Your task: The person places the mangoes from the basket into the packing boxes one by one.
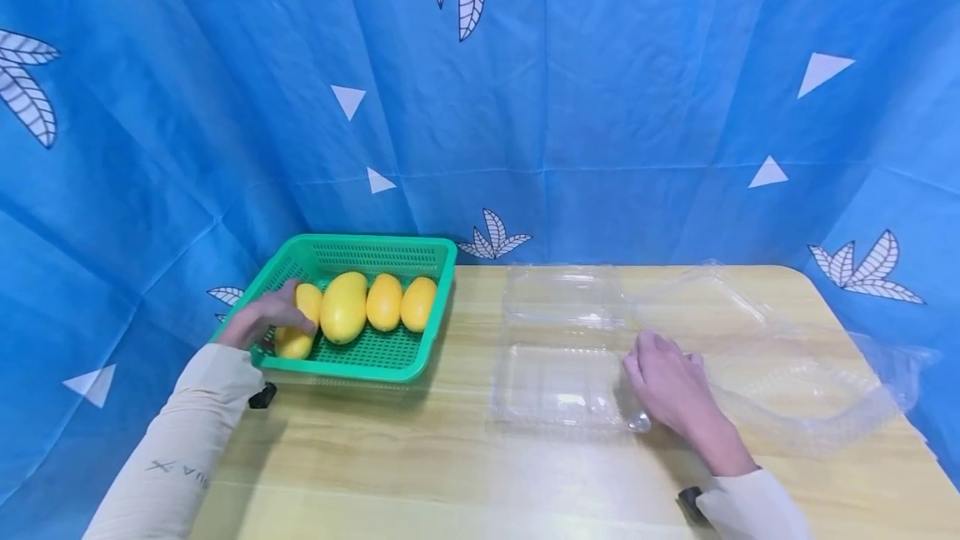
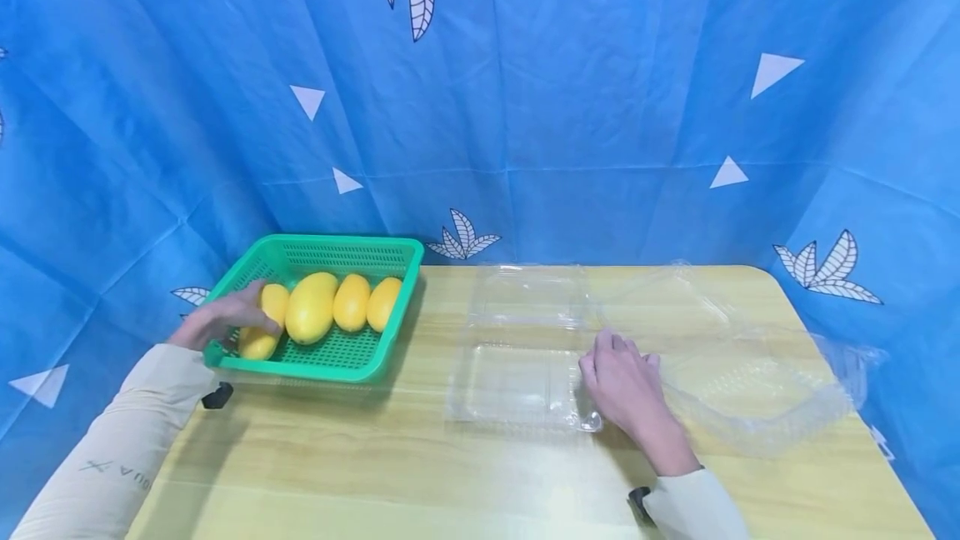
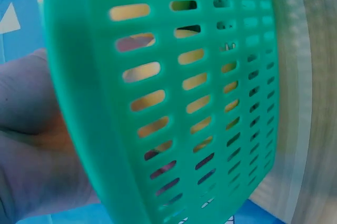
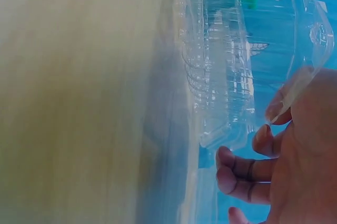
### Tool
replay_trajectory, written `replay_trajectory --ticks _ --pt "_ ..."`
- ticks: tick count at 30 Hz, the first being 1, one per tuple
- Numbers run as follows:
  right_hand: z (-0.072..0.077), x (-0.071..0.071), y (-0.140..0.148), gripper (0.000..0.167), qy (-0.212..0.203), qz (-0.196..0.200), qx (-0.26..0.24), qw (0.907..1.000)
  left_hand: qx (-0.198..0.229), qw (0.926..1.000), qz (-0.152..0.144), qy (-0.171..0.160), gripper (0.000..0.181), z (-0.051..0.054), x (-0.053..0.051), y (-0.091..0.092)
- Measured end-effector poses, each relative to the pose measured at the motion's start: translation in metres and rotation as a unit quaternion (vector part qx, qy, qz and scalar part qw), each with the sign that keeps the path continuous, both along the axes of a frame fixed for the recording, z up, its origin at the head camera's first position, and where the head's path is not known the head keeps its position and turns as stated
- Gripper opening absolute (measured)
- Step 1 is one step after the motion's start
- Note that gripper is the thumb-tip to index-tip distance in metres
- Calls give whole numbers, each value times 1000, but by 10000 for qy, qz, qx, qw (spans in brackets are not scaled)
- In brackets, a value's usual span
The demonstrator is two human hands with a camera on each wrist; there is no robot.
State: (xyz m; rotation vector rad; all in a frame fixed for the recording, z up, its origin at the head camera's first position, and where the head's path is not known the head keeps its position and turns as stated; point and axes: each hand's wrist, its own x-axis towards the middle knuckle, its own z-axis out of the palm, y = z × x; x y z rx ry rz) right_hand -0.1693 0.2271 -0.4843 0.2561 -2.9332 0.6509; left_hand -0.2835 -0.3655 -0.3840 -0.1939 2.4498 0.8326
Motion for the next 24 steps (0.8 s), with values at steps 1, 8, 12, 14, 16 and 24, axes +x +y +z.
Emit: replay_trajectory --ticks 1,8,12,14,16,24 --pt "0 -2 -1 19 27 -9 23 10000 28 10000 -15 -10 118 0 0 -1" --pt "-2 -9 -7 18 125 -9 135 9998 203 9994 -136 254 110 8 4 -5" --pt "0 -12 -7 18 216 44 215 9995 158 9980 -99 597 106 22 9 -2" --pt "0 -13 -8 18 279 61 279 9992 111 9961 -148 864 107 29 11 0" --pt "-1 -14 -8 19 344 62 348 9988 112 9931 -229 1149 108 35 14 3" --pt "1 -17 -7 21 419 71 463 9980 150 9779 -599 1998 110 55 28 26"
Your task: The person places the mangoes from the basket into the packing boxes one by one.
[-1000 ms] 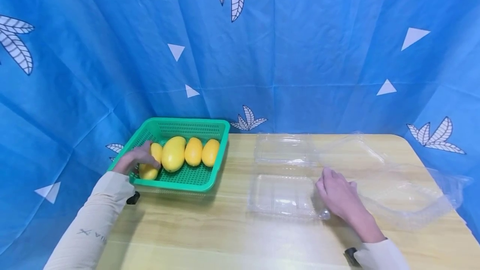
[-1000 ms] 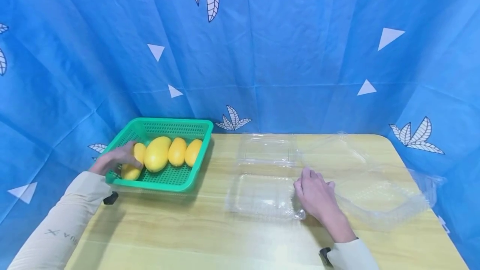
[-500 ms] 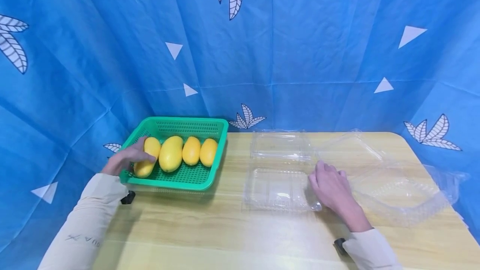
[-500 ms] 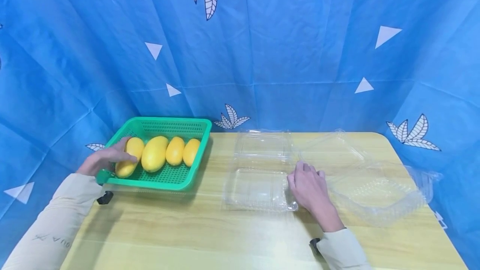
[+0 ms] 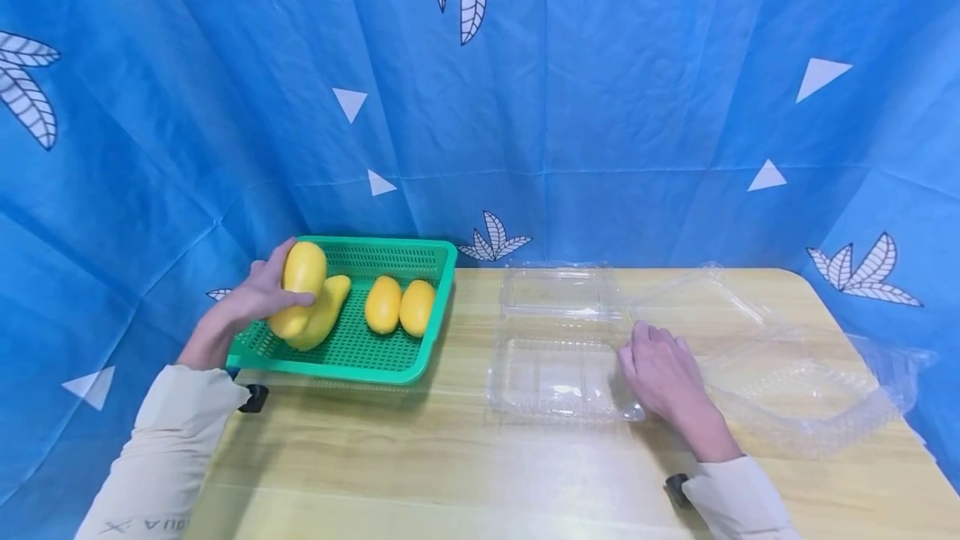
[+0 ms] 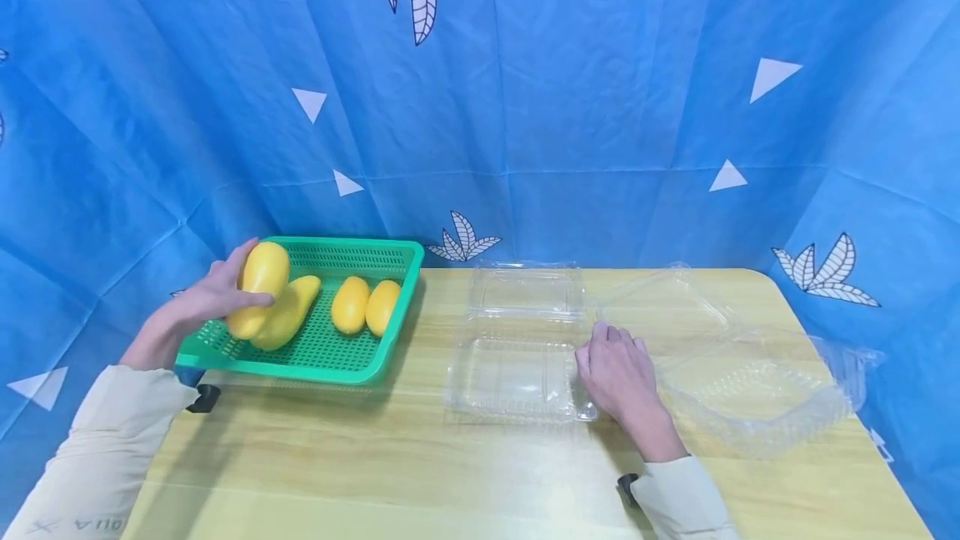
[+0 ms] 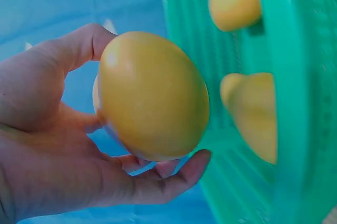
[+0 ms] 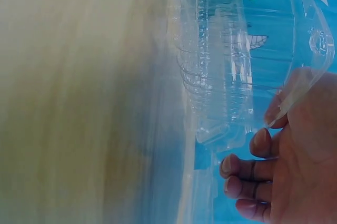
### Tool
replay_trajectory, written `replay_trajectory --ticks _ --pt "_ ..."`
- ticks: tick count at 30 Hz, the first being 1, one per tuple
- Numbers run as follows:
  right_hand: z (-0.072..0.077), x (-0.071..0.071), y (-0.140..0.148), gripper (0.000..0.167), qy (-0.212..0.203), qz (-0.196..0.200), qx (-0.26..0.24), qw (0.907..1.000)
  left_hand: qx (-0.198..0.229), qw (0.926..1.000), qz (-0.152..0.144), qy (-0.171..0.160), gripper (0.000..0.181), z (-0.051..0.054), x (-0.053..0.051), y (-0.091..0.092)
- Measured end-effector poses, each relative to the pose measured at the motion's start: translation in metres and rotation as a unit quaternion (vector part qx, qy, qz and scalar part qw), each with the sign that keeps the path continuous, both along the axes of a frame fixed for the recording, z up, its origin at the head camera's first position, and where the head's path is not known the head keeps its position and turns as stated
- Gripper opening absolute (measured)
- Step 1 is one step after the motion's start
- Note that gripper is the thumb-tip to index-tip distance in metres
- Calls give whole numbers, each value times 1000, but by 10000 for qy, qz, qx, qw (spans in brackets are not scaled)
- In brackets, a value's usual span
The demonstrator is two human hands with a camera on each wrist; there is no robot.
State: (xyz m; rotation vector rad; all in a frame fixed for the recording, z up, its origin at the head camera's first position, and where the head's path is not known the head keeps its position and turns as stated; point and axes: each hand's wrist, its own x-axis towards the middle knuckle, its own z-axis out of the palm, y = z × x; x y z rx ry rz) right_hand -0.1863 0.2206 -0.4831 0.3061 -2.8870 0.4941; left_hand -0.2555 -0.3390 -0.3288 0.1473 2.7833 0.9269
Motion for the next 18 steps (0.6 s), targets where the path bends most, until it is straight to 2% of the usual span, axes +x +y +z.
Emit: replay_trajectory --ticks 6,12,18 --pt "2 -1 -1 21 -50 2 -29 10000 194 9994 -42 299 110 10 12 26" --pt "2 -3 -3 20 -86 -94 -90 9999 370 9971 -18 661 107 11 20 57" --pt "1 -3 -4 20 -122 -107 -125 9998 870 9876 -328 1262 101 8 26 85"
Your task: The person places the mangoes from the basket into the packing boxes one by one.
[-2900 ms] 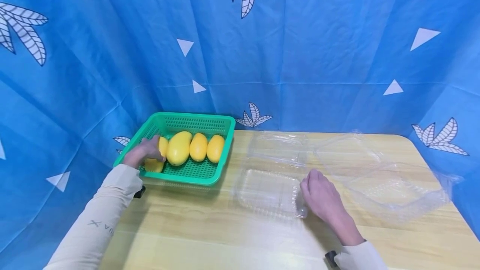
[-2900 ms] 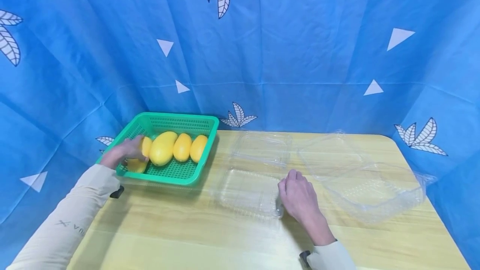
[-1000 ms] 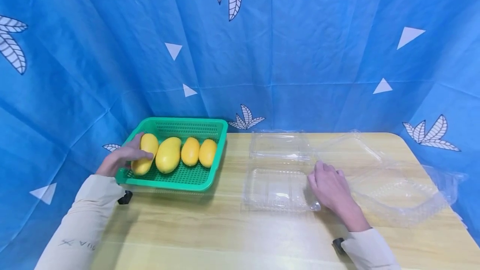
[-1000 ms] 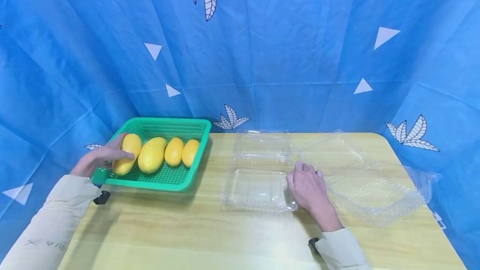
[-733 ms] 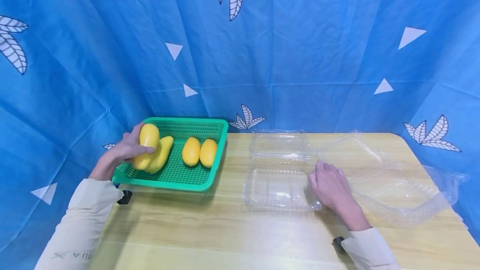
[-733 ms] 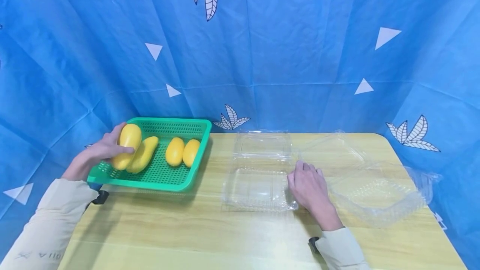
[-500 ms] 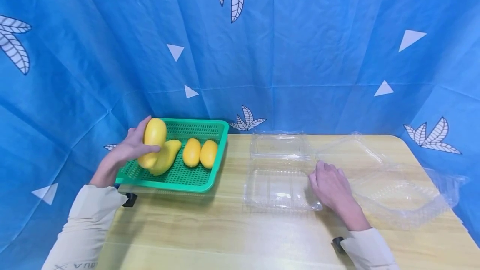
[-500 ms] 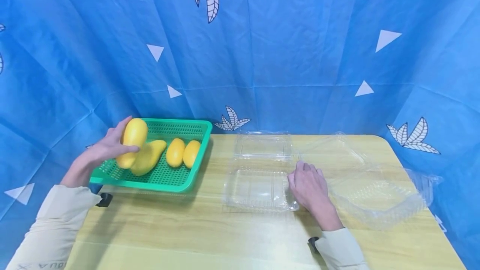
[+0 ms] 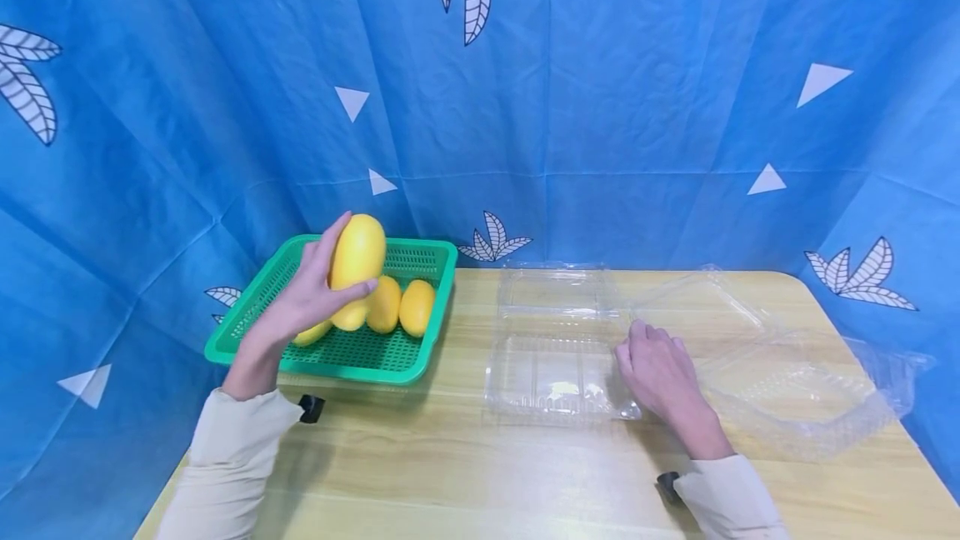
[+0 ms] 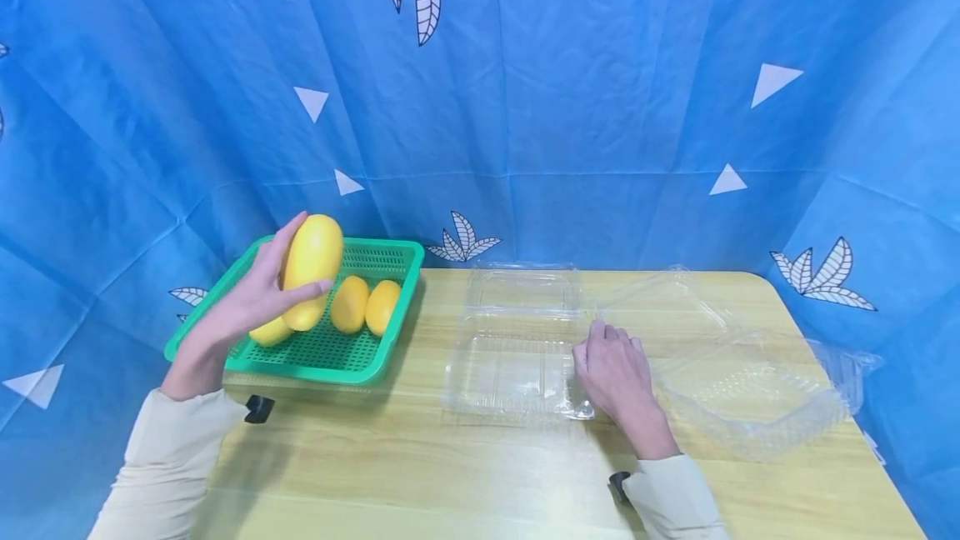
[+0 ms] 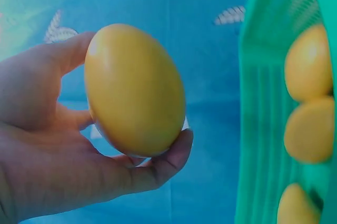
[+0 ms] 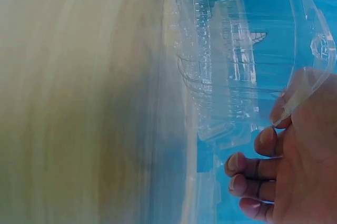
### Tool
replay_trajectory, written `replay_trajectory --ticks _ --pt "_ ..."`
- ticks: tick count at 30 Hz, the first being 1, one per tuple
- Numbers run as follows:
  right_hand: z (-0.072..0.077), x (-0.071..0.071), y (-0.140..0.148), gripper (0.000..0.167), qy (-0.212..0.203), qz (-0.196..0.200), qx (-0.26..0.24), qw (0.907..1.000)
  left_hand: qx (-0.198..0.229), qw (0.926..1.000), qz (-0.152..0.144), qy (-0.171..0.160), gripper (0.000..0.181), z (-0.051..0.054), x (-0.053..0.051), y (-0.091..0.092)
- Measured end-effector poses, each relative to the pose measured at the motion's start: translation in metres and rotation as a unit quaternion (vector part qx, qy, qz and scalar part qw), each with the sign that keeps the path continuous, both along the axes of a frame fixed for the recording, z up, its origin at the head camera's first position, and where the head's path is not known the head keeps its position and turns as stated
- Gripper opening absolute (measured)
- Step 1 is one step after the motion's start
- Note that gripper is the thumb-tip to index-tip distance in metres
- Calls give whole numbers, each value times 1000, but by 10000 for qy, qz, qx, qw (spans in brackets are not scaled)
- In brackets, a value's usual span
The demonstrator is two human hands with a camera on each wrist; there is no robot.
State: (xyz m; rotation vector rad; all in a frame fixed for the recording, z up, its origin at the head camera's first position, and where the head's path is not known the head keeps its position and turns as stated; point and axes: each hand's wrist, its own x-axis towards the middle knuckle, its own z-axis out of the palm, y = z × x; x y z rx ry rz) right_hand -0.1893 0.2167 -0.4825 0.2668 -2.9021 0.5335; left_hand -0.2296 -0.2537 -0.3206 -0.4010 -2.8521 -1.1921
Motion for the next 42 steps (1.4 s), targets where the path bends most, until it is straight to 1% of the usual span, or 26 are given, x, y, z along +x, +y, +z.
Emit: replay_trajectory --ticks 3,6,9,13,17,20,27,34,36,39,42 --pt "0 0 -1 20 -3 -2 -6 10000 241 9996 -109 81 100 1 4 14" --pt "0 1 -2 20 -22 10 5 10000 430 9989 -119 127 100 1 7 27" --pt "0 1 -2 20 -37 9 27 10000 551 9980 -138 261 98 -1 8 38" --pt "0 1 -2 20 -13 18 66 10000 848 9952 -281 390 91 -5 9 51" --pt "-1 0 -2 20 65 39 123 9999 1198 9915 -366 358 86 -11 8 63" --pt "-2 0 -2 20 102 30 178 9998 1349 9894 -381 373 85 -15 7 72" --pt "-3 2 -3 21 118 -5 243 9996 1540 9858 -397 537 85 -25 6 86" --pt "-6 1 -6 22 135 25 209 9997 1629 9848 -410 443 81 -38 5 93" --pt "-6 1 -6 22 151 37 196 9997 1706 9833 -435 464 81 -40 5 95" --pt "-6 0 -5 21 145 28 178 9997 1854 9799 -554 493 82 -41 3 98" --pt "-4 -1 -4 20 147 20 185 9997 1996 9768 -646 420 84 -41 2 101"
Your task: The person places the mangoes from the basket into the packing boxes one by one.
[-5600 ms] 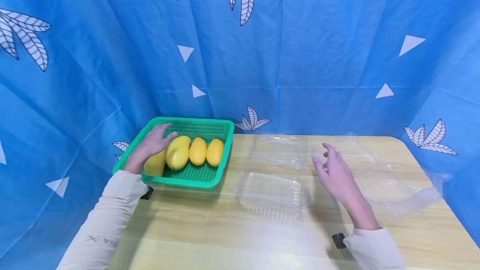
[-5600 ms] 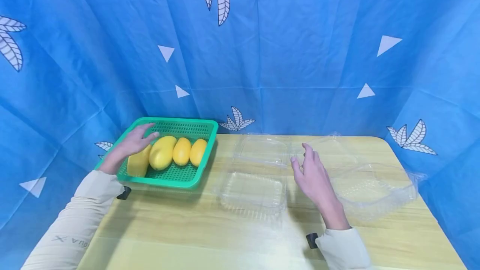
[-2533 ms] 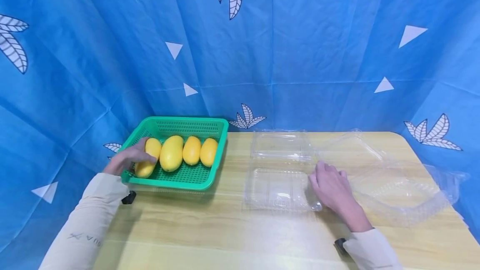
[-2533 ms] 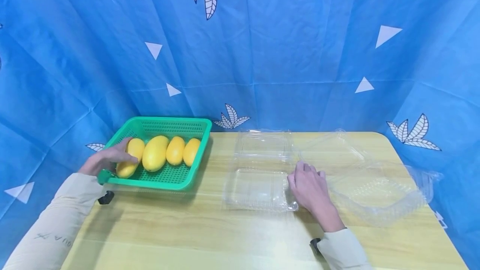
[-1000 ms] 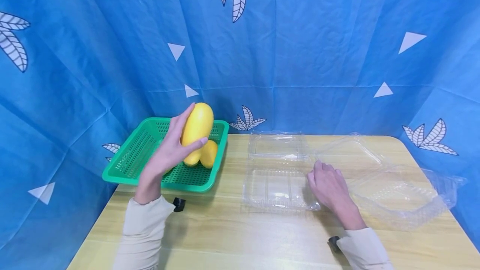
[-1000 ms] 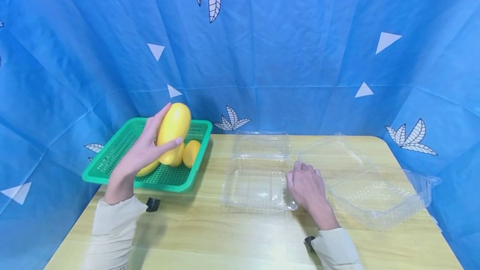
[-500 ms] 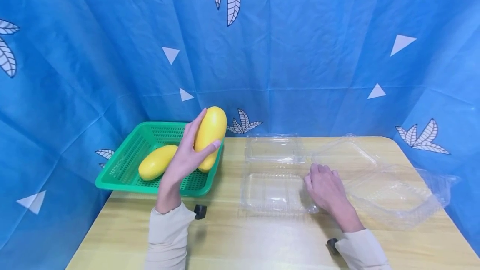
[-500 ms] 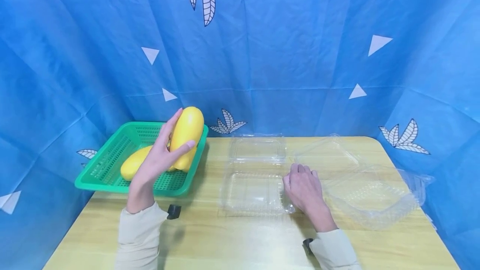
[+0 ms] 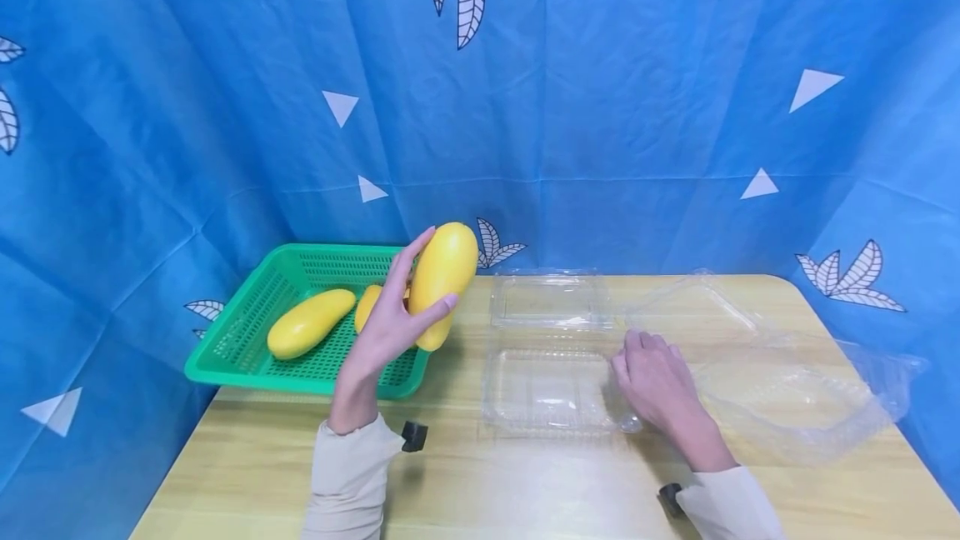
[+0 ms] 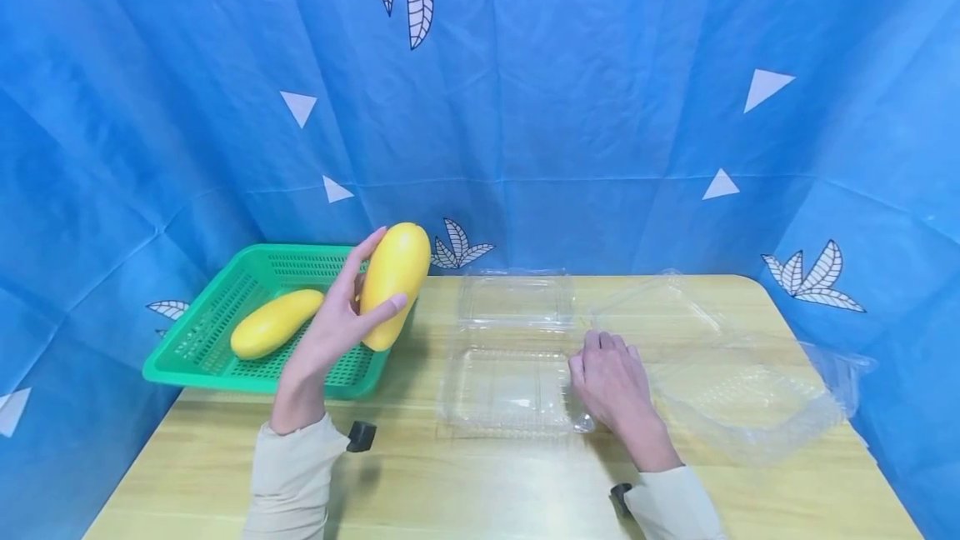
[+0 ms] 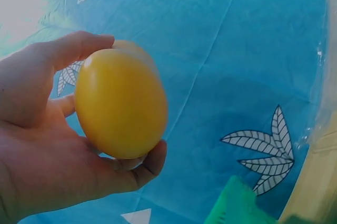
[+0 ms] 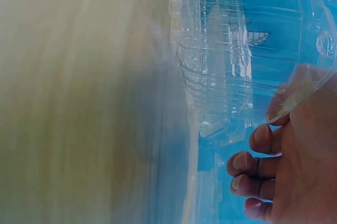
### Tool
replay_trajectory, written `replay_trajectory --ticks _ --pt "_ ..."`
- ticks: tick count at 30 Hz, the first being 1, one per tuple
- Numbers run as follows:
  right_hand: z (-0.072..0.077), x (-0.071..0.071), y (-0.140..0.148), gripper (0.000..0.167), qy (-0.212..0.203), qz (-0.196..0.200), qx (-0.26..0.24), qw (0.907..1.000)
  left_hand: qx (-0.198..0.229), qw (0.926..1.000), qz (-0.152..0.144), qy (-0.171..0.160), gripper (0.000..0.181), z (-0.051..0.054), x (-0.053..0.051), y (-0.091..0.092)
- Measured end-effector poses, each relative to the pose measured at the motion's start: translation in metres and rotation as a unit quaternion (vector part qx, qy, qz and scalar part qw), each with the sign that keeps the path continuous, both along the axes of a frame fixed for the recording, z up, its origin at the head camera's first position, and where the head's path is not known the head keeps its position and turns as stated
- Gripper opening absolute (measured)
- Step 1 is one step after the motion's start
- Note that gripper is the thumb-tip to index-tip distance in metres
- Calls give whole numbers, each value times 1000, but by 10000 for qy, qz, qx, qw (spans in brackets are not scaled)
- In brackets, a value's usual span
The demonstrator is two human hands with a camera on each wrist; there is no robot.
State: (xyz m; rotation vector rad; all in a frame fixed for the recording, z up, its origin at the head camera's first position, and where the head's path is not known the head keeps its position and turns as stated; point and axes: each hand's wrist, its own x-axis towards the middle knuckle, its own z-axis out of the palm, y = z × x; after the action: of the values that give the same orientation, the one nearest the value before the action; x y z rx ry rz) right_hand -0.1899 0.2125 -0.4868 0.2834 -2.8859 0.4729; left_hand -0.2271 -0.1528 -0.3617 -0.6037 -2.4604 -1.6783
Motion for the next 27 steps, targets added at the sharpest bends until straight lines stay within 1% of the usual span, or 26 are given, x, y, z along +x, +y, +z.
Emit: replay_trajectory --ticks 6,11,14,17,21,24,27 --pt "2 0 0 20 46 23 -3 10000 140 9998 -97 -133 87 1 3 3" --pt "3 0 1 20 34 35 0 10000 539 9982 -222 -167 89 4 5 6" --pt "3 0 2 20 53 40 5 10000 661 9972 -311 -147 88 7 7 7" --pt "3 0 2 20 76 32 13 10000 638 9969 -442 -132 88 8 8 10" --pt "2 0 2 20 111 26 15 9999 570 9964 -621 -94 88 7 10 16" --pt "1 0 2 20 137 17 11 9999 482 9964 -697 -37 87 5 11 19" --pt "1 0 2 20 130 16 4 9999 384 9968 -706 18 87 5 12 22"
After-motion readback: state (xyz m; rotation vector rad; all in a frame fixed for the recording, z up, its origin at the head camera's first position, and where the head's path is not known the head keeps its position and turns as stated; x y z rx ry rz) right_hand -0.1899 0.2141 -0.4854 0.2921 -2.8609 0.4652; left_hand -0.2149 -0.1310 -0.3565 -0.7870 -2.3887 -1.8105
